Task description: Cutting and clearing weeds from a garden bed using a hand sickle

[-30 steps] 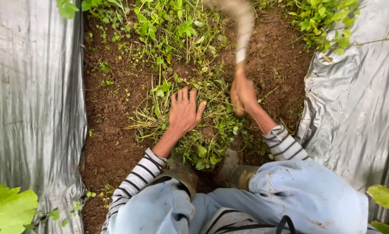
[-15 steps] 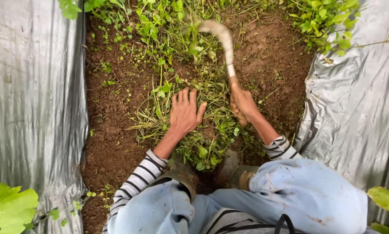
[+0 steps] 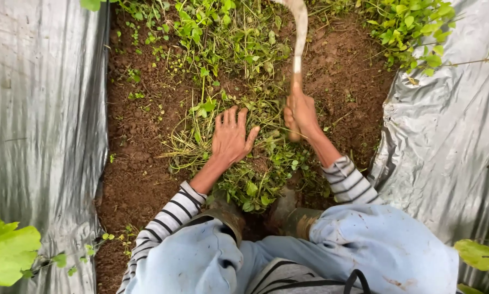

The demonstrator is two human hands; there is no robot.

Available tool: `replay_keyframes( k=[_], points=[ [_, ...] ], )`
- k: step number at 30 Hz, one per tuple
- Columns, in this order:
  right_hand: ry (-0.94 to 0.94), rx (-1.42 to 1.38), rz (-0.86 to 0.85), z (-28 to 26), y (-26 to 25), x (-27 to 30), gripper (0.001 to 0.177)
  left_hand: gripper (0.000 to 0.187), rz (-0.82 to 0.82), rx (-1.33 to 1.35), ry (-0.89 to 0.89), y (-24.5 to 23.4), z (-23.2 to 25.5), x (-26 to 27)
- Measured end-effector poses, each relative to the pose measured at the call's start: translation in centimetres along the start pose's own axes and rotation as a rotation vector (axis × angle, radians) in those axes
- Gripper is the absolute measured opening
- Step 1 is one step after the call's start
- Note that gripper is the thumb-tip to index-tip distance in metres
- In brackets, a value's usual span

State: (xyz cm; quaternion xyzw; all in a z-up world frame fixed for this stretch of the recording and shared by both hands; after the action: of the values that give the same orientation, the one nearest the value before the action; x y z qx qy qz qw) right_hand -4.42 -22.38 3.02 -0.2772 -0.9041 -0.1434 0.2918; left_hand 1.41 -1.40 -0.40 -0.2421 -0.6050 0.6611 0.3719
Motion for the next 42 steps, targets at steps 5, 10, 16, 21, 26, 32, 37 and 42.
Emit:
replay_keyframes(
  k=[5, 10, 16, 21, 26, 32, 37, 42],
  points=[
    [0.072, -0.004, -0.096, 2.8, -1.2, -0.3, 0.063, 0.059, 0.039, 0.008, 0.008, -0.2, -0.2, 0.4],
    [0.041, -0.036, 0.016, 1.5, -1.3, 0.0, 0.061, 0.057, 0.055, 0.021, -0.004, 0.2, -0.1, 0.3],
    [0.007, 0.085, -0.15, 1.0, -0.4, 0.8, 0.063, 0.056, 0.089, 0.006, 0.008, 0.1, -0.3, 0.3],
    [-0.003, 0.033, -0.005, 4.1, -2.7, 0.0, 0.065, 0.057, 0.111, 0.01, 0.011, 0.4, -0.2, 0.4],
    [-0.004, 0.005, -0.066, 2.0, -0.6, 0.5, 0.063, 0.058, 0.139, 0.015, 0.0, 0.9, -0.2, 0.5],
    [0.01, 0.081, -0.059, 5.0, -3.8, 3.2, 0.058, 0.059, 0.155, 0.034, -0.018, 1.6, -0.5, 0.7],
    [-0.158, 0.079, -0.016, 2.3, -1.3, 1.8, 0.055, 0.058, 0.146, 0.014, 0.001, 1.6, -0.3, 0.5],
    [0.038, 0.19, -0.105, 4.4, -3.1, 5.6, 0.059, 0.057, 0.139, 0.057, -0.016, 1.2, -0.5, 1.1]
  ],
)
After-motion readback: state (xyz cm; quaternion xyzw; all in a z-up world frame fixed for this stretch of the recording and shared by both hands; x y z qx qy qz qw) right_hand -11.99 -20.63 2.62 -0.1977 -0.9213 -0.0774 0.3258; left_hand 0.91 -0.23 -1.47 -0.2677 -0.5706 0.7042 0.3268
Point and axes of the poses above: each hand's wrist, its own x-axis away from the middle knuckle, its own y-axis out of the palm, z = x × y, the point moved 2 cm from there along -x, towards the middle knuckle, and after that the axes turned 14 degrees about -x, right-handed, at the moved point
